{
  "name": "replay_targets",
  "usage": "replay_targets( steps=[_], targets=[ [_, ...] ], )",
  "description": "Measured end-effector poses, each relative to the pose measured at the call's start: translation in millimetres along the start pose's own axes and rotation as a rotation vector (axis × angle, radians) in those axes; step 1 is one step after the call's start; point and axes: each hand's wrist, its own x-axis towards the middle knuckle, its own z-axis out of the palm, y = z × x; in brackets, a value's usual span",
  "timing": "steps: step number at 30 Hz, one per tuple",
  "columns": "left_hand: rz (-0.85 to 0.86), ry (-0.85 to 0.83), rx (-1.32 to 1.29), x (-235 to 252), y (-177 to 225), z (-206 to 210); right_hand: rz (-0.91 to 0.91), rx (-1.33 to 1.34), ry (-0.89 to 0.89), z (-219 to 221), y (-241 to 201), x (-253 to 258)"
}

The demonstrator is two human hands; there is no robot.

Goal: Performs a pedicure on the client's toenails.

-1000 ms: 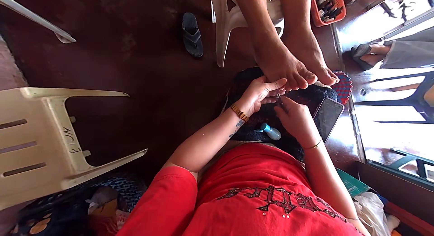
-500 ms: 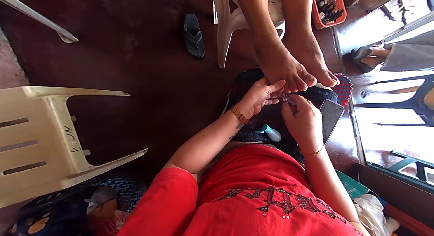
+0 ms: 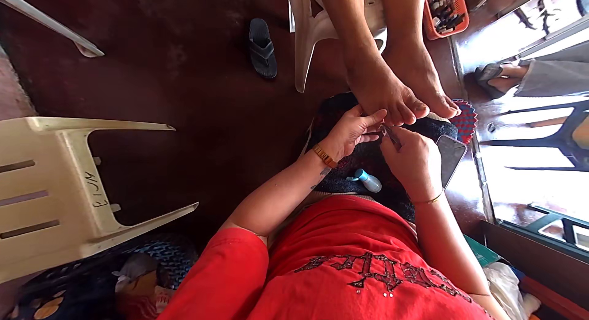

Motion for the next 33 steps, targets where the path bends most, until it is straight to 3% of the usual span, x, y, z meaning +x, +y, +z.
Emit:
replay_targets(
  steps=[13, 23, 33],
  targets=[
    [-0.009, 0.003, -0.008, -1, 1, 0, 0.021, 0.032, -0.050, -6, -3, 4],
    [-0.033, 0.024, -0.016, 1, 1, 1, 0.117, 0.548, -0.109, -1, 22, 11],
    [-0.010, 0.019, -0.006, 2, -1, 0, 0.026, 0.564, -0.120, 1, 29, 10]
  ],
)
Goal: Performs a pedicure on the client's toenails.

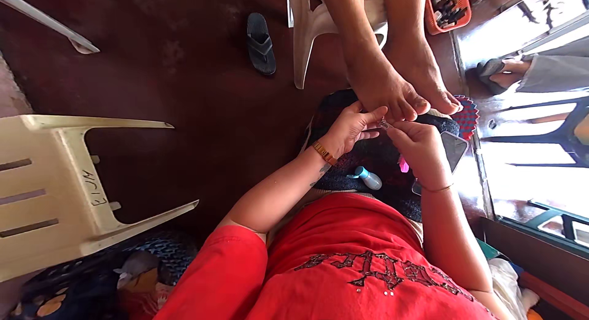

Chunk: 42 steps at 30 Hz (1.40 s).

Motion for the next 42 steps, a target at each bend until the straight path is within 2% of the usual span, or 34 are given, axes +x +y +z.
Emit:
replay_targets(
  steps=[5, 12, 30, 42],
  targets=[
    [0.011, -0.008, -0.024, -1, 0, 0, -0.017, -0.234, 0.096, 10, -5, -4],
    [0.002, 0.005, -0.013, -3, 1, 1, -0.033, -0.380, 0.176, 24, -11, -8],
    [-0.002, -0.002, -0.021, -1, 0, -1, 0.066, 0.122, -0.053, -2, 8, 1],
    [-0.006, -0.001, -0.024, -2, 1, 0, -0.022, 0.203, -0.121, -6, 20, 2]
  ],
)
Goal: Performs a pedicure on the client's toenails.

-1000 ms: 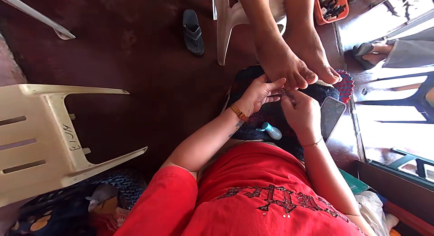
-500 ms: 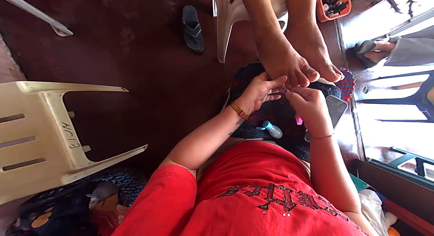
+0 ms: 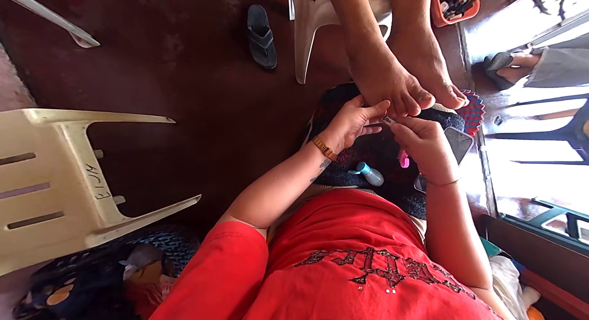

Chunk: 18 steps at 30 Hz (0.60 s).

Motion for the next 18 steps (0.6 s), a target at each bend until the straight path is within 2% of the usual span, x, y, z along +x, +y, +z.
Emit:
replay_targets(
  steps=[5, 9, 12, 18],
  targets=[
    [0.011, -0.035, -0.017, 0, 0, -3, 0.030, 0.072, -0.025, 6, -1, -7],
    [0.077, -0.157, -0.005, 0, -5, -11, 0.255, 0.371, -0.227, 10, -8, -17],
    [0.080, -0.179, 0.015, -2, -4, -9, 0.313, 0.569, -0.335, 14, -5, -24],
    [0.056, -0.147, -0.036, -1, -2, -6, 0.270, 0.517, -0.212, 18, -6, -28]
  ],
)
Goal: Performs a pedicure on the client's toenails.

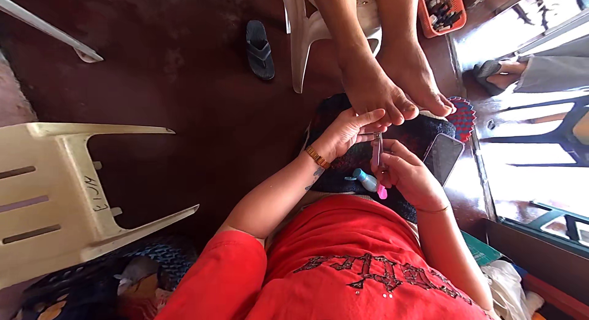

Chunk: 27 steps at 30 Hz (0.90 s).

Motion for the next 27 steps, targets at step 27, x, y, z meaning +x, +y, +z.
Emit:
replay_targets(
  steps=[27],
  targets=[
    [0.654, -0.126, 1.360, -143, 127, -11, -0.267, -0.575, -0.095, 18, 16, -29]
  ],
)
